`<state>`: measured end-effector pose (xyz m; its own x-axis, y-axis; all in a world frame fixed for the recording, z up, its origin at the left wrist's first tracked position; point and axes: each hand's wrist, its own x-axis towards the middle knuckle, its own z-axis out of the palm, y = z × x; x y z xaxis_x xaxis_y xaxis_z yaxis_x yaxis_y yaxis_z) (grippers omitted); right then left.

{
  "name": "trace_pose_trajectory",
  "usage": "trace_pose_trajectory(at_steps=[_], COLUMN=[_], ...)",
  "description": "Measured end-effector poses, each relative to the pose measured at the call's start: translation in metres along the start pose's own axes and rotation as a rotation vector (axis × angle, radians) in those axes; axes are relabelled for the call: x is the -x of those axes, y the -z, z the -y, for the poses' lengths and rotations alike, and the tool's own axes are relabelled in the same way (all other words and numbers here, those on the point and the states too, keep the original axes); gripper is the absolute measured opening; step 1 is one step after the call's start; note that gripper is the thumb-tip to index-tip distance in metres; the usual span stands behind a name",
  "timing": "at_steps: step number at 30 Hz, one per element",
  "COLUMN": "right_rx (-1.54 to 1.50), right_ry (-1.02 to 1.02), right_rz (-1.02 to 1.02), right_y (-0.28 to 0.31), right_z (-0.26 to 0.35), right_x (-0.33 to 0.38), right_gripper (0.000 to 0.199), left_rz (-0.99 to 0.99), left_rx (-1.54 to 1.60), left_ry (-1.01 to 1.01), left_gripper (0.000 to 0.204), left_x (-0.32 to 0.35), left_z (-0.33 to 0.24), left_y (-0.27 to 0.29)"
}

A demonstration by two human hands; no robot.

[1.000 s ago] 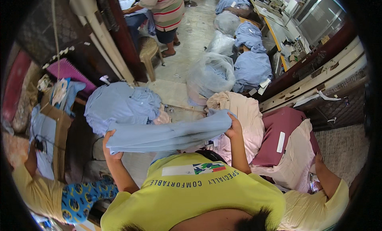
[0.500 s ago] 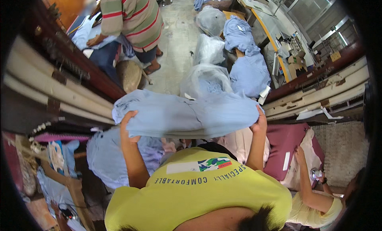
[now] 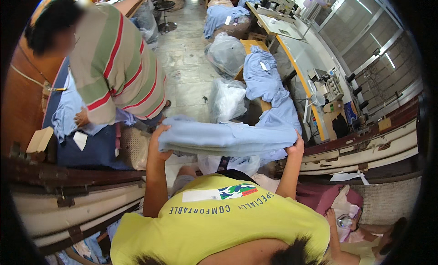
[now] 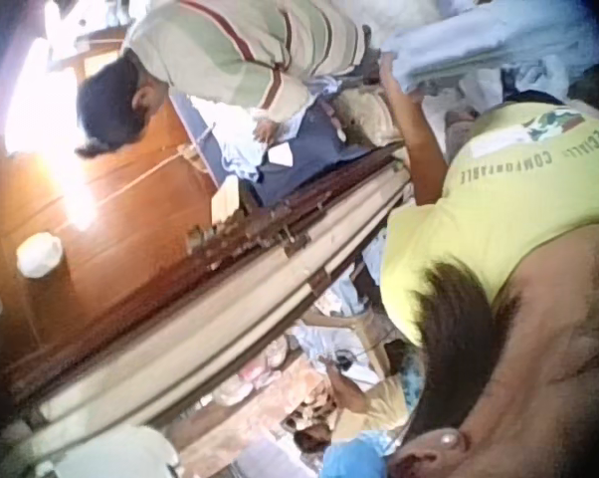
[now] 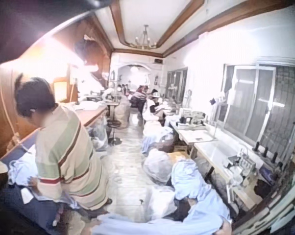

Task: The person picks up a light-blue shirt from a pile, spreads it out on a table, uses a cardboard guide to fold the shirt around it, and places the folded shirt into a plastic bag.

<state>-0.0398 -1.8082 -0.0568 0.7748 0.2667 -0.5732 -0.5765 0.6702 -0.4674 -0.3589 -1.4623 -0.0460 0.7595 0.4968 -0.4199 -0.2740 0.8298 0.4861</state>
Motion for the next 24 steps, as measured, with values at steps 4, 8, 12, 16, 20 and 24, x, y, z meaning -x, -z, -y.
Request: trace_pose_trajectory(at_steps=[4,8,12,16,20,24], right_rx=[-0.014,-0.077,-0.276,-0.537,-0.423,-0.352], right_ry=[0.113,0.127,0.149,0.058,0.079,0.053], right_rz=[-0.041,-0.1,-0.168,-0.305,-0.333,-0.316], right_y=[-0.031,-0.071,-0.074,-0.119,-0.169,-0.223], right_z=[0.004,-0.02,-0.043,-0.051,-0.05,-0.043], right_x=[-0.023,-0.045,-0.104,-0.143,-0.193,-0.256], right_gripper=[0.032,0.035,0.035,0.033,0.028,0.03], left_rz=[0.022,0.246,0.231,0.222,0.158,-0.017], left_rx=[-0.011,0.077,0.076,0.019,0.094,0.032], left_ry=[0.028,0.055,0.141,0.216,0.194,0.214], left_gripper=[0.013,0.015,0.016,0.017,0.016,0.016], left_x=[-0.097,-0.23,-0.318,-0.378,-0.438,-0.473], left_z=[-0.033,-0.055,-0.091,-0.128,-0.145,-0.162], left_y=[-0.056,-0.076,-0.116,-0.148,-0.136,-0.128])
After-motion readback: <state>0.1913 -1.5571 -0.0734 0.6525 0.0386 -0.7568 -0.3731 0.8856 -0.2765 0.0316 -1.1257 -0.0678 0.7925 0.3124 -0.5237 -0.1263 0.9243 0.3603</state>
